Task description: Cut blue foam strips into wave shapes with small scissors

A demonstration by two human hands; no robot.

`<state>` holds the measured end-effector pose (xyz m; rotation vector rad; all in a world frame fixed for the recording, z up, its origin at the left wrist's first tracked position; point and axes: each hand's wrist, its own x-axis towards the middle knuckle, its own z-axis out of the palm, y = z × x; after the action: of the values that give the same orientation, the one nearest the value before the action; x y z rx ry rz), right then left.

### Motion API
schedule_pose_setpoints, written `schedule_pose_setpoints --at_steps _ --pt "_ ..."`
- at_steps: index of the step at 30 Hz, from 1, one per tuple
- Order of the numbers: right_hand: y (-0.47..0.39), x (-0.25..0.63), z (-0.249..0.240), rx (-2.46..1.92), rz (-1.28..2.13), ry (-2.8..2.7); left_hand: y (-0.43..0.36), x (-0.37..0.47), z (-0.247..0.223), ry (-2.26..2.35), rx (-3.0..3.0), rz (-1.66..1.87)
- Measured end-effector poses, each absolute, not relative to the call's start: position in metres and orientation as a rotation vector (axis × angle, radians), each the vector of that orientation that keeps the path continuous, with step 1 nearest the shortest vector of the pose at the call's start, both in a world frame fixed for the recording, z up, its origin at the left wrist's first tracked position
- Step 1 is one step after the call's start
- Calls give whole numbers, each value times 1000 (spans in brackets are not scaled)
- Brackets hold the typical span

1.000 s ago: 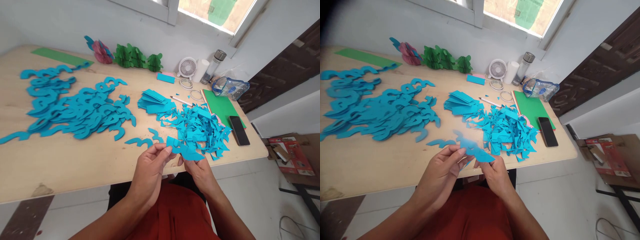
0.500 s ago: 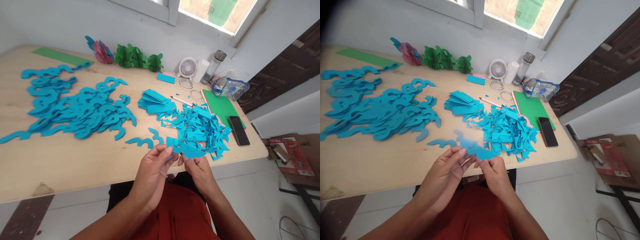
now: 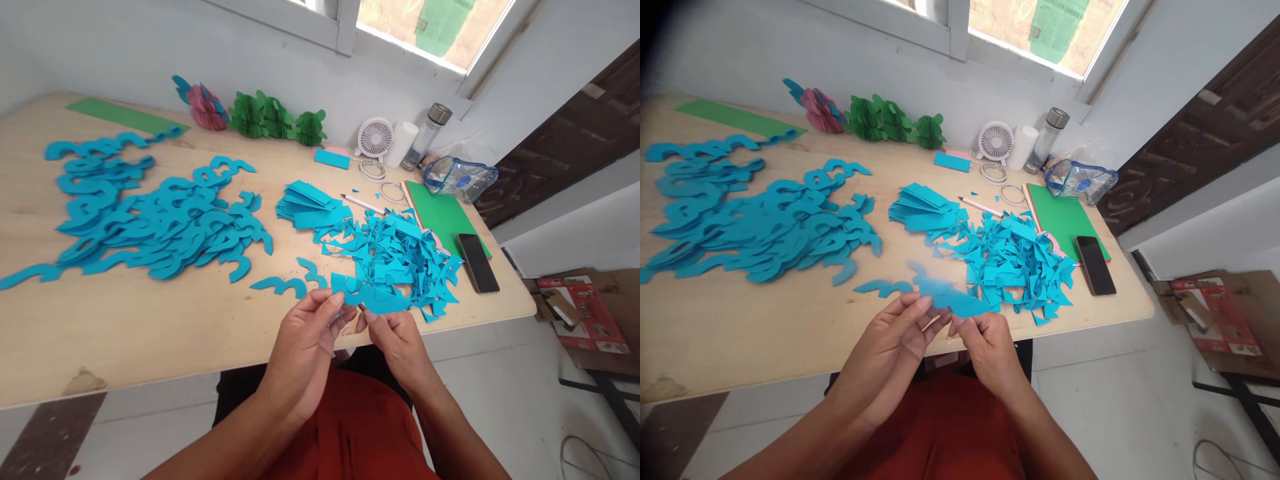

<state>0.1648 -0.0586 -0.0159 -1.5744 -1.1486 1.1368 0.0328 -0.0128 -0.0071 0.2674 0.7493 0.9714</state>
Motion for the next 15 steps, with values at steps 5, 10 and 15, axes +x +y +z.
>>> schedule_pose_setpoints --at_steps 5,10,15 --pt "-58 163 -16 -1574 1152 -1123 -13 33 -7 741 267 974" --pt "-58 163 -17 -1546 1164 -1122 -12 33 -7 730 274 973" --pt "-58 163 -18 -1539 1167 -1125 -13 33 -6 720 278 972"
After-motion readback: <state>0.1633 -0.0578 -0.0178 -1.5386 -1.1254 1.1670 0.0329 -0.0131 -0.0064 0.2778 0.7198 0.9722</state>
